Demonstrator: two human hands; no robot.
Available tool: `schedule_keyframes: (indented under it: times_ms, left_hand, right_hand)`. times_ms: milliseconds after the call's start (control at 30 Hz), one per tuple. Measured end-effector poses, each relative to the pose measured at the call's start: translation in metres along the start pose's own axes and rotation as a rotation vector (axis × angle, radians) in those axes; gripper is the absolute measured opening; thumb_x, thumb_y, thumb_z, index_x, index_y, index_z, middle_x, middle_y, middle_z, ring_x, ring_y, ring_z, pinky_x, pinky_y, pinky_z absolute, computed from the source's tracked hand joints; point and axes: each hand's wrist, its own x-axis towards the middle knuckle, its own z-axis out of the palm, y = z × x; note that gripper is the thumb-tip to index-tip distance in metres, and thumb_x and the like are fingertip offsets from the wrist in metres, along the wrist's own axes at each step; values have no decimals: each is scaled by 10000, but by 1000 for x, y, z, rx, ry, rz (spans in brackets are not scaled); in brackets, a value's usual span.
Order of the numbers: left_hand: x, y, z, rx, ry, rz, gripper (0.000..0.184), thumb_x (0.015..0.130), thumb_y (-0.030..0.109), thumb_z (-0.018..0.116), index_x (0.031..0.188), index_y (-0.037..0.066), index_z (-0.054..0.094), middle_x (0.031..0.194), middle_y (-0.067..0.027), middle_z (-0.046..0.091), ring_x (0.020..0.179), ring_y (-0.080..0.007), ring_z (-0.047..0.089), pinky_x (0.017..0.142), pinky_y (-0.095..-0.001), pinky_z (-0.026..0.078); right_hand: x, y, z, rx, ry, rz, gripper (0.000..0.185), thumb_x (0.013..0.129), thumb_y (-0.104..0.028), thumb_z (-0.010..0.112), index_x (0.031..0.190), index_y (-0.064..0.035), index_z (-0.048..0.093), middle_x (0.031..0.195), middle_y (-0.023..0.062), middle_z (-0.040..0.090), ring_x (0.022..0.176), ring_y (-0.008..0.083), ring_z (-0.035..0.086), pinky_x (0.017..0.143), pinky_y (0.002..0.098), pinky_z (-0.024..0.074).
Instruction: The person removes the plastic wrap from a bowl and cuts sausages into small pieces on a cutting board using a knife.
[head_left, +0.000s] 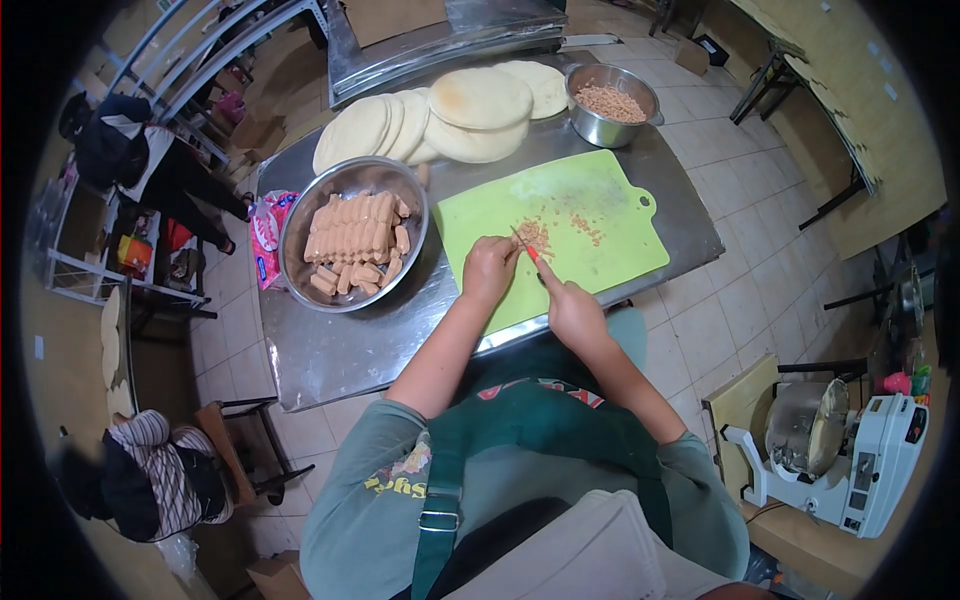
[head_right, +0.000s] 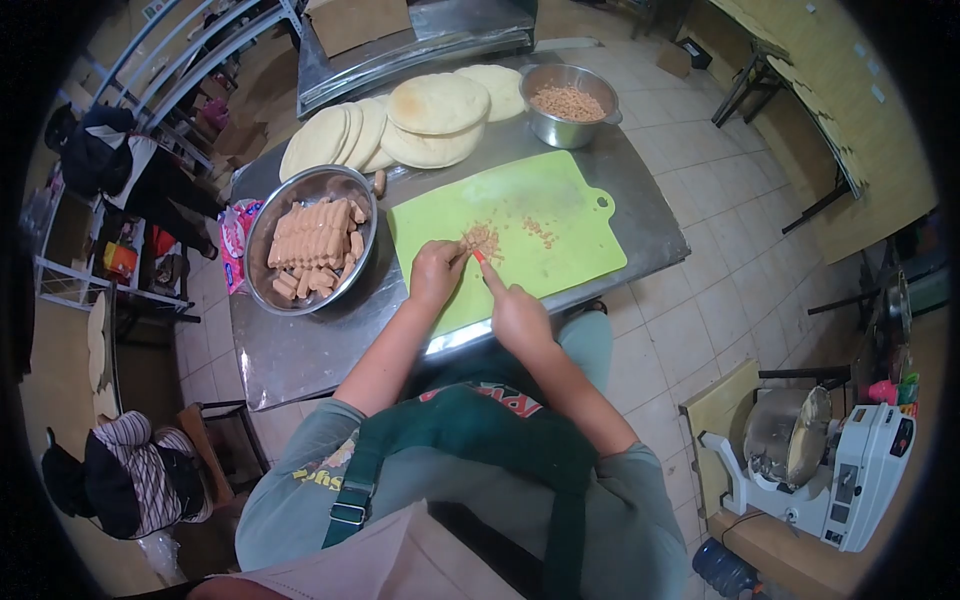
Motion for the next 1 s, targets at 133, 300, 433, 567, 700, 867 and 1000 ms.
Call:
schedule_keyframes:
  times_ms: [133,300,433,567,700,867,1000]
  left_hand:
    - [-1,3,-2,15,-6,-9,85,725,115,683,720,32,663,710,-119,622,689,-290,587,642,-379,477]
    - [-3,1,-3,7,-33,-37,71,724,99,675,740,30,673,745,-120,638,707,-286,595,660,-369,486]
    - [-4,1,-3,-8,3,5,78,725,86,665,773,27,684,781,-123,651,723,-282,602,674,-366,491]
    - [-5,2,-2,23,-14,10,82,725,74,650,780,22,683,798,-127,655,734,-284,603,682,-367,492]
    - [-4,0,-1,17,-18,3,84,721,73,648,779,22,681,782,-123,651,740,-284,602,687,-365,491]
    - [-4,1,0,6,7,-30,75,717,78,656,770,29,674,708,-119,621,706,-288,591,663,-378,479]
    - [-5,-3,0,-28,18,-7,62,717,80,660,750,28,656,693,-126,609,687,-298,582,645,-383,468]
  right_hand:
    - [-14,0,1,13,-26,34,535,825,-39,474,1345,-137,396,661,185,530,602,361,544,567,449,439]
    - [-51,5,-9,81,46,-5,536,821,-35,484,1342,-128,400,697,200,551,628,375,550,578,447,438]
    - [-41,12,-14,200,151,-88,562,767,-15,499,1317,-111,432,662,183,543,568,357,552,550,453,453]
    - [-17,4,-6,123,109,-57,582,762,-14,486,1330,-123,415,644,187,531,565,364,552,546,460,452]
    - [-2,-2,7,58,25,-18,602,756,-15,478,1340,-139,402,643,185,532,568,365,560,540,469,453]
    - [-27,-2,5,32,4,14,533,822,-40,477,1343,-120,397,643,194,522,572,363,536,545,459,431]
    - [-49,1,-9,70,31,-15,529,824,-42,475,1342,-115,399,658,199,527,588,374,536,561,461,432]
